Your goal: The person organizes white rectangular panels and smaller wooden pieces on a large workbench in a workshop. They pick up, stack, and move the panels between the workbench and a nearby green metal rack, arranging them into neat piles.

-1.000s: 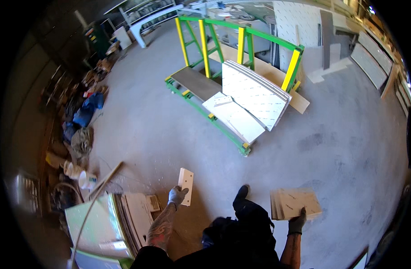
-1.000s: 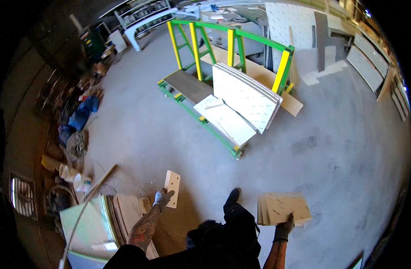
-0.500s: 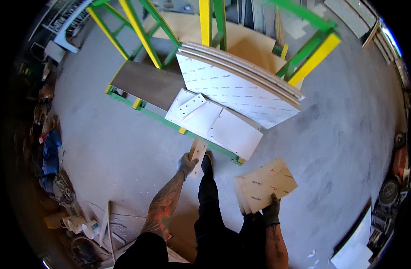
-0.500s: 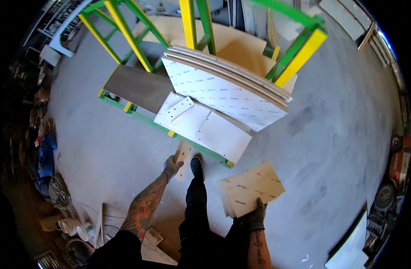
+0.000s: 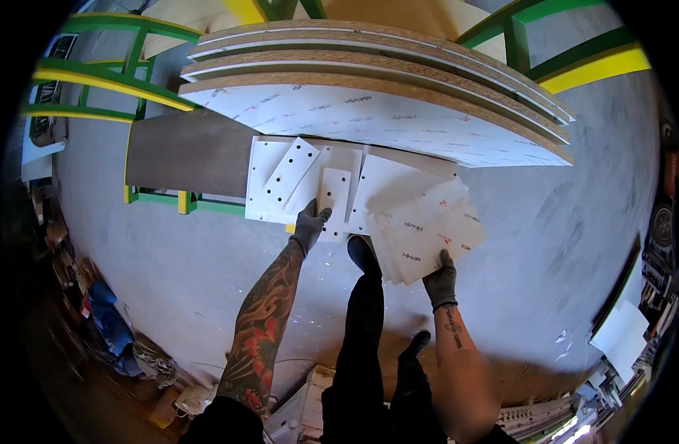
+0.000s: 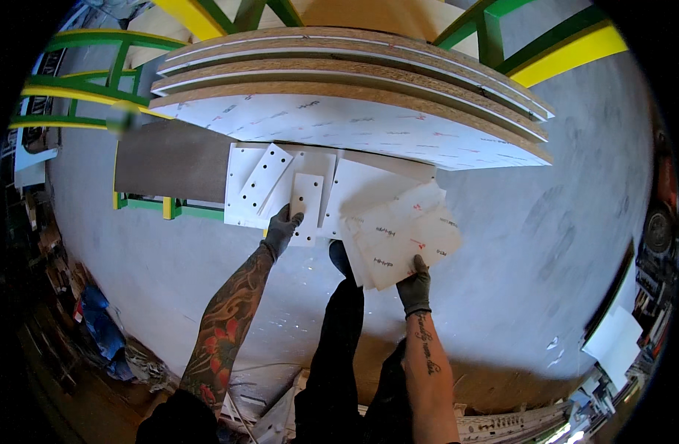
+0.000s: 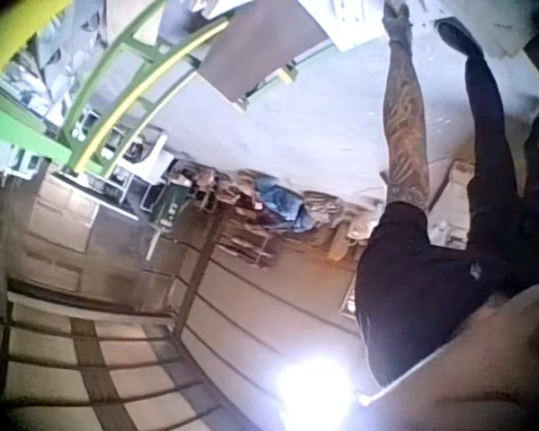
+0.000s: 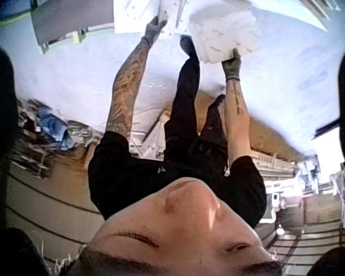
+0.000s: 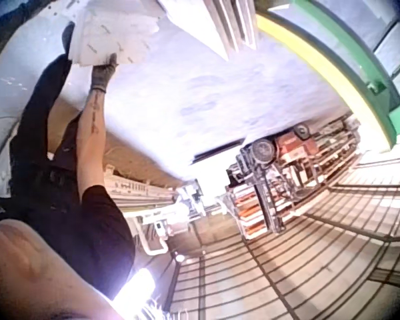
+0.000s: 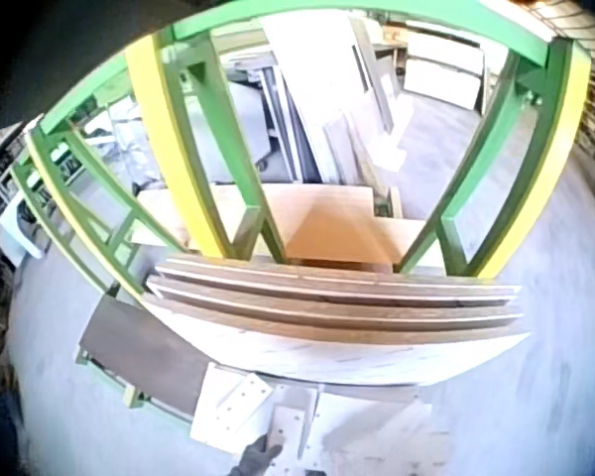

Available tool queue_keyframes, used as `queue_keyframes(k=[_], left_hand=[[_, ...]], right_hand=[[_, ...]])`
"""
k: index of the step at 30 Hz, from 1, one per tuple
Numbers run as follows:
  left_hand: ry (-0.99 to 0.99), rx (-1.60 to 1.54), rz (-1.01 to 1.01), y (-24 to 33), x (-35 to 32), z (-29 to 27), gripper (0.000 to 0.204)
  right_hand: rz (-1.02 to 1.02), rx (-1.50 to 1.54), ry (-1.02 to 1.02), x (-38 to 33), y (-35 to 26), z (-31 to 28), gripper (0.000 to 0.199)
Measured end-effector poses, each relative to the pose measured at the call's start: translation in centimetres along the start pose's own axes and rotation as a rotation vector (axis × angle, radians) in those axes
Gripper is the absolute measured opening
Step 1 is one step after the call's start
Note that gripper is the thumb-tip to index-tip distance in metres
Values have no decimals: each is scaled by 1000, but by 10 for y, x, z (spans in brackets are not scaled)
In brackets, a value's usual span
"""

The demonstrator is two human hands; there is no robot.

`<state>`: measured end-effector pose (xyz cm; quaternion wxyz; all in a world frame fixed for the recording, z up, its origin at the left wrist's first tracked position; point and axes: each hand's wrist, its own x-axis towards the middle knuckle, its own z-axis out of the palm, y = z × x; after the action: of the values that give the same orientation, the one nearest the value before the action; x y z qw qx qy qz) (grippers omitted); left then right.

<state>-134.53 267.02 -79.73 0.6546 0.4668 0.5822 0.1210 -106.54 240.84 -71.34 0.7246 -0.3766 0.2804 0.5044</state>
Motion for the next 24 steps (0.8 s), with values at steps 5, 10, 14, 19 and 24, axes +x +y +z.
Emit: queue_keyframes(k=[5, 10, 14, 19, 24], left_hand=[[55, 298, -26, 2, 12, -11, 53], [288, 791, 315, 38, -8, 10, 52], [22, 702, 580, 64, -20, 59, 49], [-212, 508, 98, 37, -29, 141, 68], [-201, 470, -9, 14, -58, 183, 65]], right_hand=[[90, 64, -7, 30, 12, -6, 52], [165, -93, -34, 40, -40, -24, 60], [222, -420, -1, 58, -84, -12, 56], [155, -945, 73, 75, -112, 17, 53], [-218, -1122, 118, 76, -117, 19, 61]])
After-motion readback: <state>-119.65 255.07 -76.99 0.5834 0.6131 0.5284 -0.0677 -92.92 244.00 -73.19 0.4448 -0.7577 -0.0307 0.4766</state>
